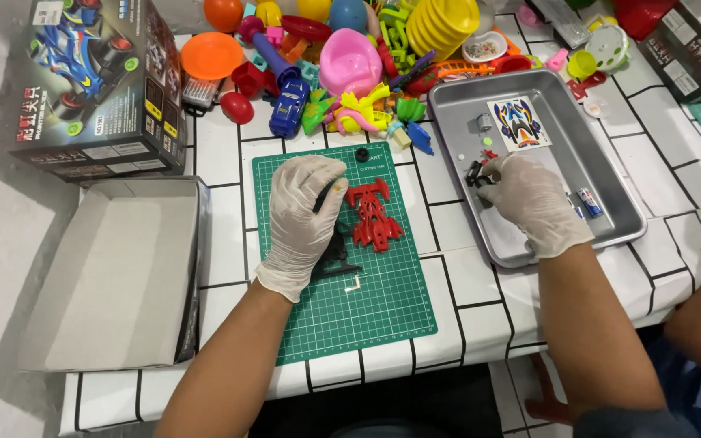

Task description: The person unpacks a toy car kit from a box and begins assembling it on a green cutting mat. They attach black wheels to a red chassis and then connect a black frame to the assembly, working with various small plastic parts and a screwdriver.

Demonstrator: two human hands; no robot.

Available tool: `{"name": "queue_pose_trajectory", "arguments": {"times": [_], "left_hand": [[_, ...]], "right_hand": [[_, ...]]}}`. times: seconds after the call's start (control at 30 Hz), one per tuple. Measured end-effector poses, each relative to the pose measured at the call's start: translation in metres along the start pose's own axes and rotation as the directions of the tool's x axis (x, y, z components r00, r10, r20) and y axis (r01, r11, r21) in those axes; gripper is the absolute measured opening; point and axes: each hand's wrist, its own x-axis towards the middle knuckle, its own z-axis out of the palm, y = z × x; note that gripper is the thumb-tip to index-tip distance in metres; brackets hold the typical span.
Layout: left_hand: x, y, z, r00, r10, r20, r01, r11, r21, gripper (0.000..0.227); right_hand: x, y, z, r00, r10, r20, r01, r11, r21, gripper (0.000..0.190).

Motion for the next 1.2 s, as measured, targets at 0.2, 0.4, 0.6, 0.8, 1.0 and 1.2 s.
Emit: {"name": "queue_pose_trajectory", "arguments": {"times": [0.2,0.4,0.6,0.8,1.0,1.2], "left_hand": [[-0.002,0.000,0.006,0.998,0.067,0.022,-0.068,0.997,0.024,0.017],[0.002,0.013,0.001,0.989,0.060,0.136,-0.067,0.997,0.044,0.016],[0.000,0.013,0.002,0.988,0.042,0.147,-0.049,0.998,0.044,0.015],[0.001,0.013,0.001,0.986,0.049,0.159,-0.057,0.997,0.048,0.015],[-0.001,0.003,0.006,0.992,0.101,0.077,-0.102,0.995,0.008,0.016],[-0.005,0.000,0.007,0.992,0.106,0.062,-0.108,0.994,0.035,0.021]], "right_hand": [[-0.018,0.004,-0.020,0.994,-0.028,-0.107,0.055,0.964,0.260,0.029],[0.000,0.046,-0.033,0.976,0.060,-0.208,0.028,0.918,0.395,0.030],[0.016,0.053,-0.015,0.983,0.128,-0.132,-0.104,0.979,0.177,0.029],[0.023,0.055,-0.002,0.984,0.132,-0.123,-0.122,0.989,0.085,0.027],[0.042,0.081,0.023,0.966,0.081,-0.245,-0.064,0.995,0.076,0.030],[-0.018,0.015,-0.018,0.938,-0.034,-0.345,0.258,0.733,0.629,0.032]]}}
